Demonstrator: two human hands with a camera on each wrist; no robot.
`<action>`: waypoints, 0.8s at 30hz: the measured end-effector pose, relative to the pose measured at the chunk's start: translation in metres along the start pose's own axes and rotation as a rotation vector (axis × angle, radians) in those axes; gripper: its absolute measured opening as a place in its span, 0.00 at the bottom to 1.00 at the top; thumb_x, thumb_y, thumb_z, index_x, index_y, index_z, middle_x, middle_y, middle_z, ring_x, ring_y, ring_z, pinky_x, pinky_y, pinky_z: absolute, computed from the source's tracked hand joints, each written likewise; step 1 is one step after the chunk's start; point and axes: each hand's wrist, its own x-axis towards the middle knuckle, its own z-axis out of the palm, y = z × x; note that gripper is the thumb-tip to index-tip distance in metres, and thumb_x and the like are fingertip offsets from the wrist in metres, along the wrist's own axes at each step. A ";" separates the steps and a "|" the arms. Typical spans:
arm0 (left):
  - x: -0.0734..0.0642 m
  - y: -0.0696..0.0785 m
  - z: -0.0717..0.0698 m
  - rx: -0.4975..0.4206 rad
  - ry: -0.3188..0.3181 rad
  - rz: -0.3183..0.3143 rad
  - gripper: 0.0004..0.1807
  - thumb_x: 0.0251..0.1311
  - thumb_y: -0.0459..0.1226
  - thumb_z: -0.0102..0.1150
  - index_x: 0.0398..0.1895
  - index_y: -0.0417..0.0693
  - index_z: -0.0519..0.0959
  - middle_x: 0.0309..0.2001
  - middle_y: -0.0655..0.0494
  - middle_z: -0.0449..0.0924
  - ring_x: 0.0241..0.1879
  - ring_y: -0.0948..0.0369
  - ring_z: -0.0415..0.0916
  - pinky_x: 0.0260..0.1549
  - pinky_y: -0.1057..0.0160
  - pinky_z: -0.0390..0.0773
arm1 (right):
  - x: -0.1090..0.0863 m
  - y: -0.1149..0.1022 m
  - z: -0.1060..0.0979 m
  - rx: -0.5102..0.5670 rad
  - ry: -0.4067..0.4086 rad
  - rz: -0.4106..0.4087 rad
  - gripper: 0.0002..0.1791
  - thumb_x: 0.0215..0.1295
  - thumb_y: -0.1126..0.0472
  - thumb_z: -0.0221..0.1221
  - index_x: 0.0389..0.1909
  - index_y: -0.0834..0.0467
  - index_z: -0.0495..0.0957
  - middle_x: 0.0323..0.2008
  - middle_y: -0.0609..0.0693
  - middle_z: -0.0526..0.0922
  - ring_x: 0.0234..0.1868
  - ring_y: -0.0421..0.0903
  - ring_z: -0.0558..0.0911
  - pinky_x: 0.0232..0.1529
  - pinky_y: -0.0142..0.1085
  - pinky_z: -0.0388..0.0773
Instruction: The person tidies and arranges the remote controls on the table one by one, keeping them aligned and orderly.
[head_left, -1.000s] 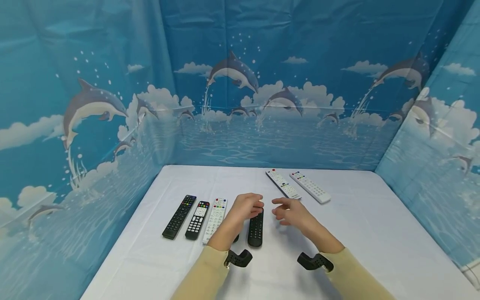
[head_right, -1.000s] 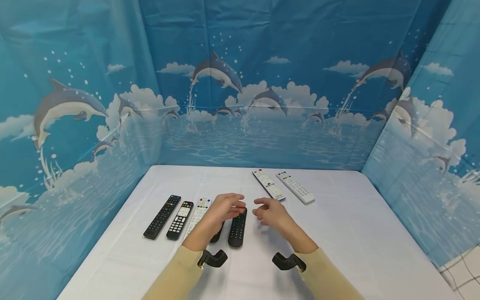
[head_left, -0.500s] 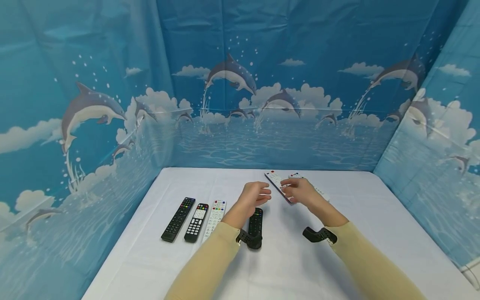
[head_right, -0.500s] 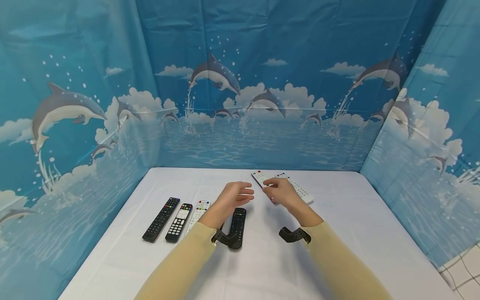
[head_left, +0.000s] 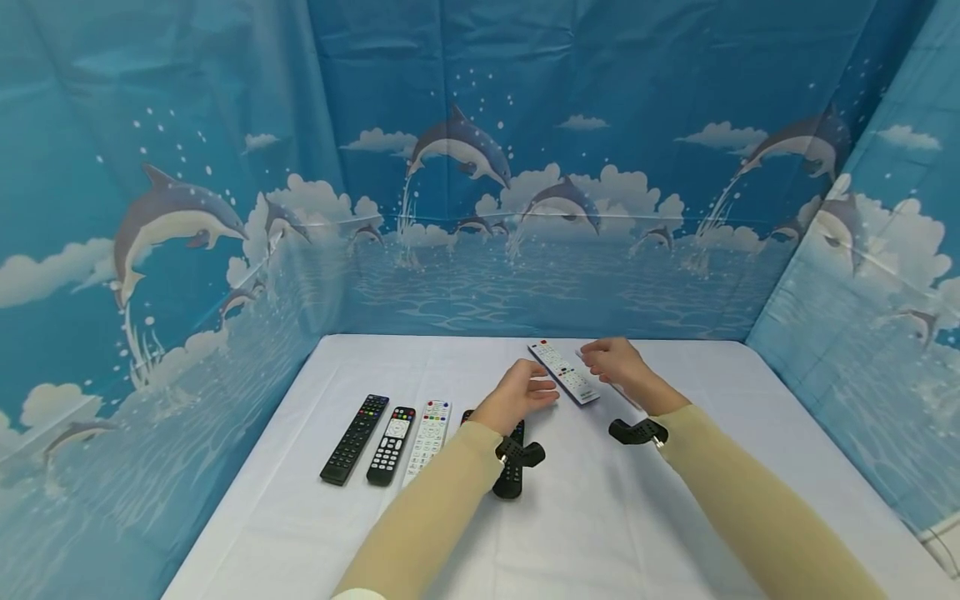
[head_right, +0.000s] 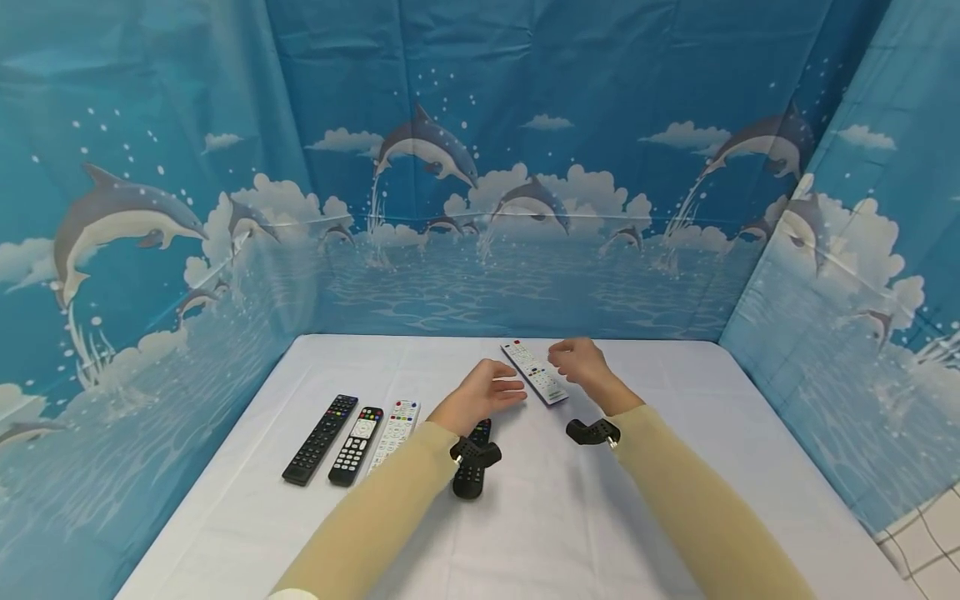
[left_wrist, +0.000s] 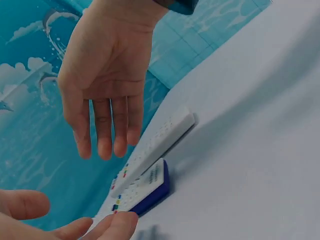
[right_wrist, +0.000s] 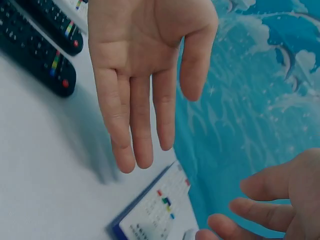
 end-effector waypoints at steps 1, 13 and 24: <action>0.002 -0.002 0.001 -0.031 0.003 -0.008 0.27 0.71 0.33 0.46 0.69 0.26 0.64 0.64 0.23 0.64 0.66 0.34 0.64 0.64 0.45 0.69 | 0.004 0.003 0.000 0.004 0.004 0.015 0.27 0.75 0.56 0.53 0.70 0.65 0.69 0.64 0.67 0.73 0.61 0.62 0.75 0.61 0.53 0.74; 0.024 -0.021 0.010 -0.232 0.056 -0.011 0.34 0.71 0.37 0.48 0.76 0.31 0.53 0.69 0.21 0.53 0.69 0.29 0.53 0.64 0.31 0.60 | 0.039 0.043 0.008 0.003 -0.031 0.096 0.33 0.75 0.57 0.53 0.76 0.63 0.58 0.68 0.67 0.69 0.64 0.62 0.72 0.58 0.52 0.76; 0.037 -0.031 0.017 -0.210 0.102 0.050 0.29 0.72 0.32 0.45 0.73 0.30 0.56 0.65 0.21 0.58 0.67 0.32 0.58 0.61 0.29 0.64 | 0.044 0.049 0.018 0.077 -0.060 0.133 0.35 0.74 0.59 0.53 0.77 0.67 0.55 0.65 0.66 0.70 0.59 0.58 0.75 0.55 0.51 0.77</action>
